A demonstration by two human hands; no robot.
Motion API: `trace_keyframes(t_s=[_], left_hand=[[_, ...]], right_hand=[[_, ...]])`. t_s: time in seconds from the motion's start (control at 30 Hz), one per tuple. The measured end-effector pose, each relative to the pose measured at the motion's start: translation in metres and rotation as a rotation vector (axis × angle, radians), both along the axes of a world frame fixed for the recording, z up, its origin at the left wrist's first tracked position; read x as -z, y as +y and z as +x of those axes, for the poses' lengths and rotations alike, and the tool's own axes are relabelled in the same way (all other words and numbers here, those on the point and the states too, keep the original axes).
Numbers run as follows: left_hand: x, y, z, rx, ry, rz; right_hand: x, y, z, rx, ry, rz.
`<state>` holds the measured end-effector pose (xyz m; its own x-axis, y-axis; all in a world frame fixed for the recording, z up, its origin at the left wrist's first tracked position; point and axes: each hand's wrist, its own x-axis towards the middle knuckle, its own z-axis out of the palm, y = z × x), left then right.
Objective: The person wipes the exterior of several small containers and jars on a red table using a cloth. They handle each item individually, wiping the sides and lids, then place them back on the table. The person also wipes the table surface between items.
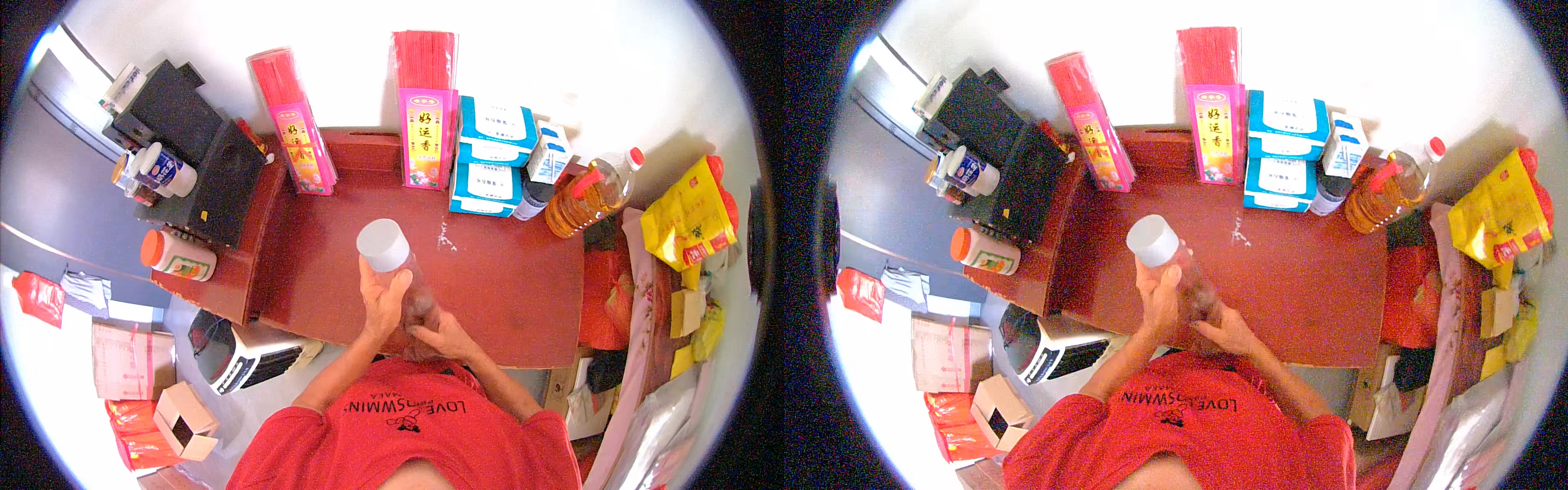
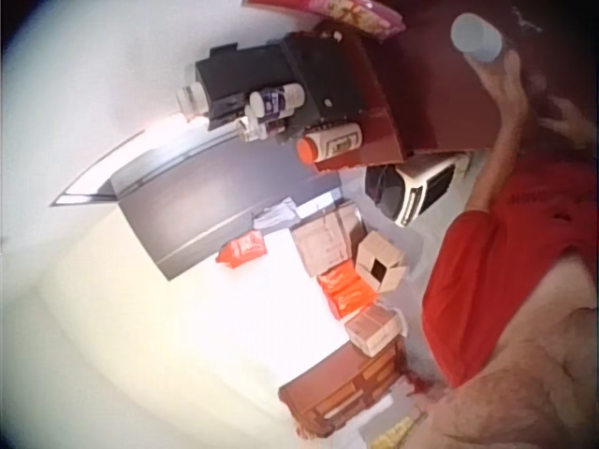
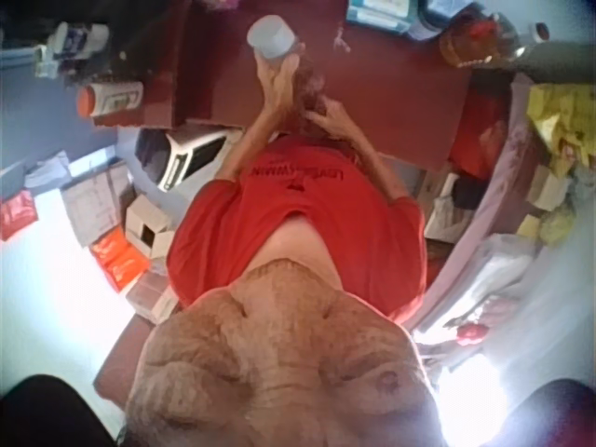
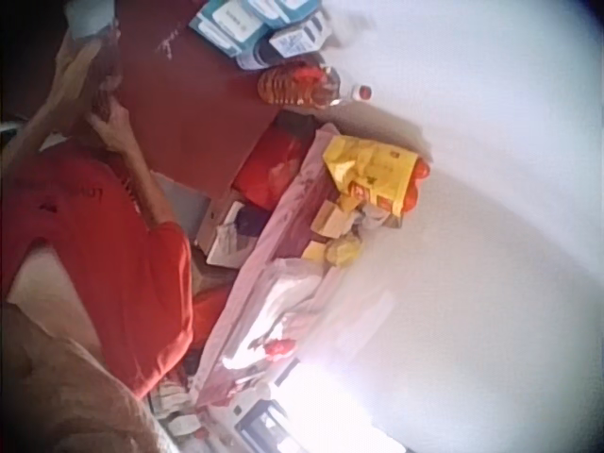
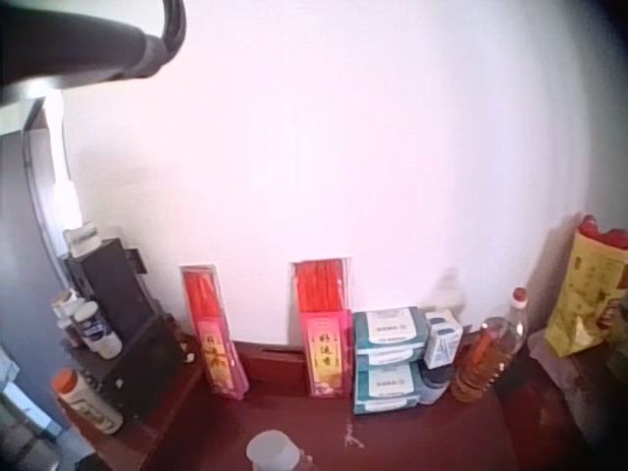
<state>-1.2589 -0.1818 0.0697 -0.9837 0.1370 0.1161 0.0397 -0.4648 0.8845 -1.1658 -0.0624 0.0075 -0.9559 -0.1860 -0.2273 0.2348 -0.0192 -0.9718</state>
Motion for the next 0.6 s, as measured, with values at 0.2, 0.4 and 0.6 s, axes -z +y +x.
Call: trace_keyframes(t_s=[0.2, 0.4, 0.6], left_hand=[[0.014, 0.019, -0.049, -0.019, 0.034, -0.155], [0.051, 0.051, -0.120, -0.047, 0.104, -0.321], [0.088, 0.095, -0.174, 0.056, 0.164, -0.383]], right_hand=[[0.070, 0.046, 0.001, 0.092, -0.008, 0.758], [0.097, 0.082, 0.004, 0.423, 0.141, 1.083], [0.100, 0.074, 0.000, 0.495, 0.218, 1.242]])
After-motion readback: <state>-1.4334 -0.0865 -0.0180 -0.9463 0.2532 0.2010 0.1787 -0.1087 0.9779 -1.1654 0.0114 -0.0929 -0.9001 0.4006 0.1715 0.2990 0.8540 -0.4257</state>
